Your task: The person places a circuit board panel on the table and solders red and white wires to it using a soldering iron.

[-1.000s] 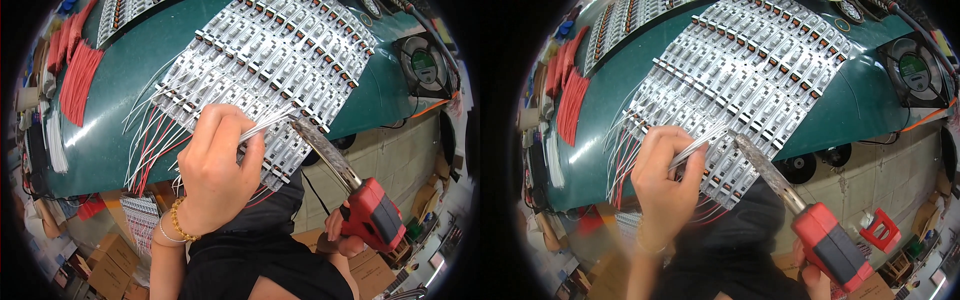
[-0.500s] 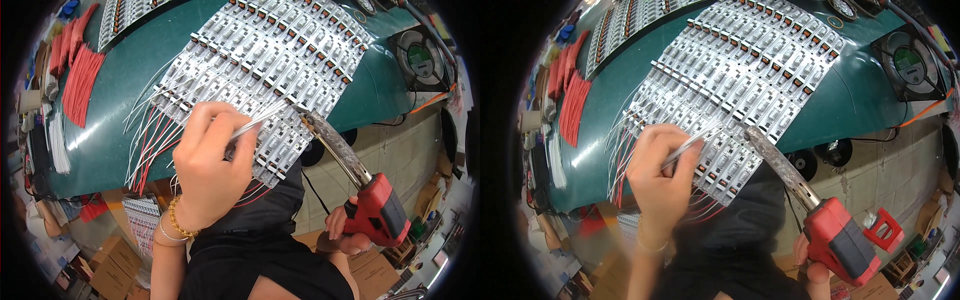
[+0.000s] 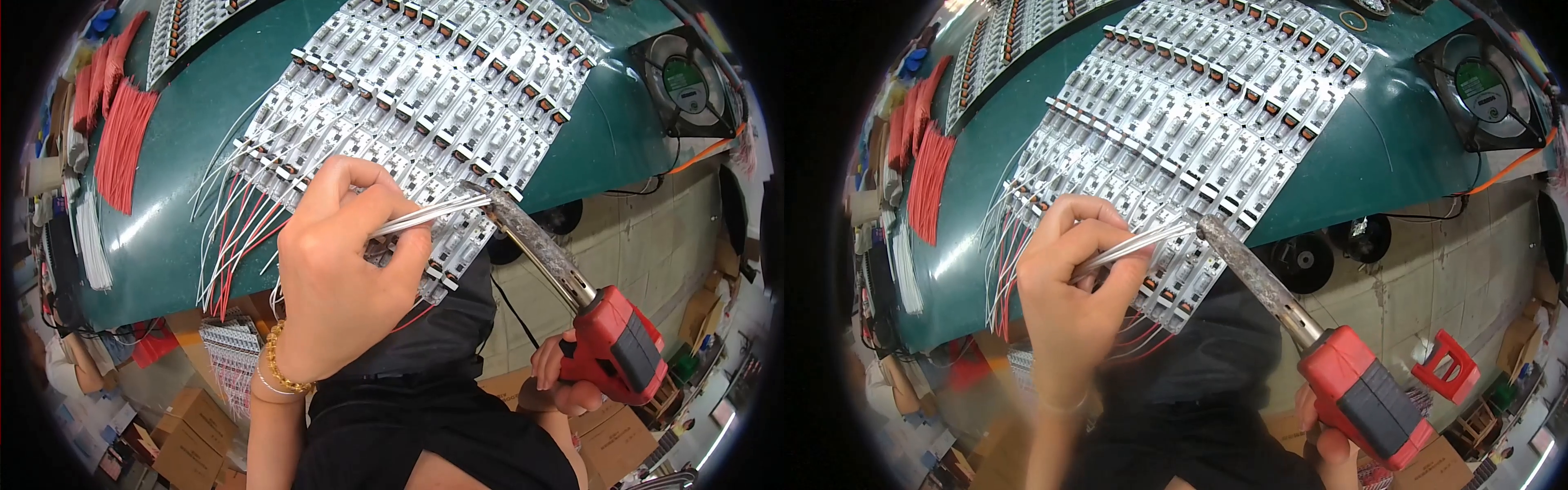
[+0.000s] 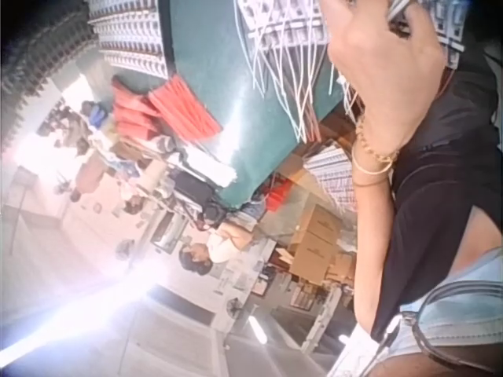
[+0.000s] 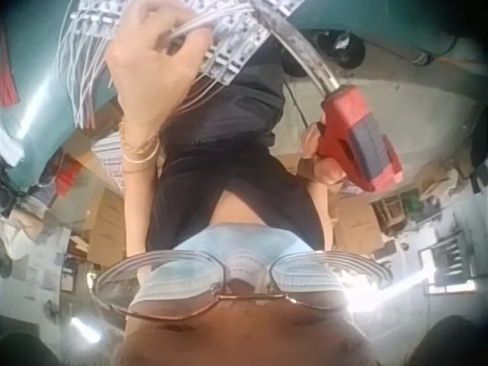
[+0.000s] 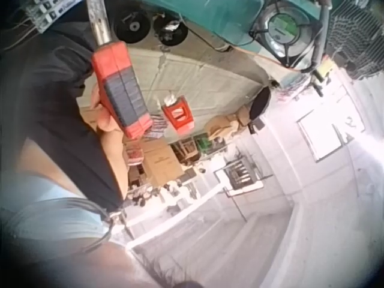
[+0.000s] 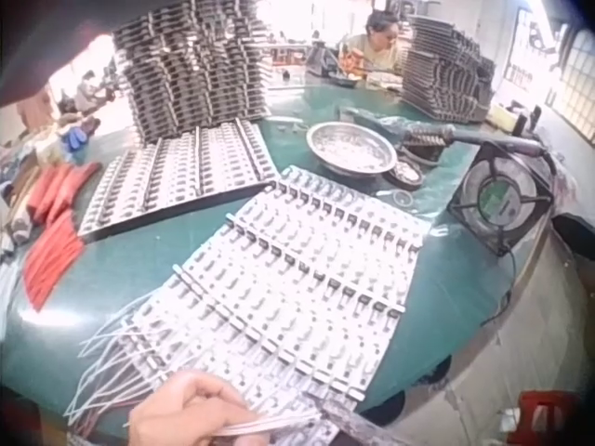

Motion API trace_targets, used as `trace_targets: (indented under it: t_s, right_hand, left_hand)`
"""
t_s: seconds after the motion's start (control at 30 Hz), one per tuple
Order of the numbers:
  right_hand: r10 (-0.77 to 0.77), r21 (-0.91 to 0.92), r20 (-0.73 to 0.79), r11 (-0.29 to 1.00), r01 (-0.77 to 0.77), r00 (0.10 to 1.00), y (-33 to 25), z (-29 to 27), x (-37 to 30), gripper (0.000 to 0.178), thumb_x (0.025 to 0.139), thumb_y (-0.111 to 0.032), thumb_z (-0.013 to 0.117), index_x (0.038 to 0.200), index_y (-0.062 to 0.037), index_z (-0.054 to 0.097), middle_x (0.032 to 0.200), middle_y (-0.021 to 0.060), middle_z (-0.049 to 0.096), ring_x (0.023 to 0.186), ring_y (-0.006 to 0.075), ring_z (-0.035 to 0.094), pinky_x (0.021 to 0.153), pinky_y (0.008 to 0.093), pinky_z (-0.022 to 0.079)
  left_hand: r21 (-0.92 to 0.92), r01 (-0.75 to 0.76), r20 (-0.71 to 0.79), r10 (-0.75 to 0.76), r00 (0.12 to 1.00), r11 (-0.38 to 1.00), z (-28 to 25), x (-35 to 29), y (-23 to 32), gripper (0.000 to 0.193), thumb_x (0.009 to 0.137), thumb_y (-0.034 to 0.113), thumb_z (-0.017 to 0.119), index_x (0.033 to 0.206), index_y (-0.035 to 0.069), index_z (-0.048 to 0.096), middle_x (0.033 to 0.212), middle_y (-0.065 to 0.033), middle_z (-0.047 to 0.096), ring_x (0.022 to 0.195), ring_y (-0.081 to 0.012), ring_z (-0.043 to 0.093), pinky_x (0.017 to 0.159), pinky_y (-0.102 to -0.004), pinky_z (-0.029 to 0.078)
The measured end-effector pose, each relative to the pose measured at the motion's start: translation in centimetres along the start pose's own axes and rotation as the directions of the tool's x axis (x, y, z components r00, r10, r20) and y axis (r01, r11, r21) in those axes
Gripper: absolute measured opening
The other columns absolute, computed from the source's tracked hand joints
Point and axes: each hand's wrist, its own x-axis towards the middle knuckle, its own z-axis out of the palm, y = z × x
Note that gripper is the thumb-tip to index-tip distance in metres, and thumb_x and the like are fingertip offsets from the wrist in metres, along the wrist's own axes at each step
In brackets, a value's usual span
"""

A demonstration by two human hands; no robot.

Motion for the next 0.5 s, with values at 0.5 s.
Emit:
trace_targets:
  t_s: [0.5]
  right_hand:
    - [-0.056, 0.066, 0.102, 0.997, 0.049, 0.993, 0.48, -0.72, -0.04, 0.087, 0.071, -0.067, 0.058, 0.113, 0.0076, 0.043, 0.048, -0.0022, 0.043, 0.038, 0.0092, 0.043, 0.039, 0.0210, 0.037]
  left_hand:
    - [-0.011, 0.036, 0.044, -0.036, 0.998, 0.999, -0.26, 0.67, 0.03, 0.004, 0.064, 0.001, 0.062, 0.067, -0.001, 0.061, 0.075, -0.0100, 0.057, 0.057, -0.0213, 0.055, 0.052, -0.0298, 0.042]
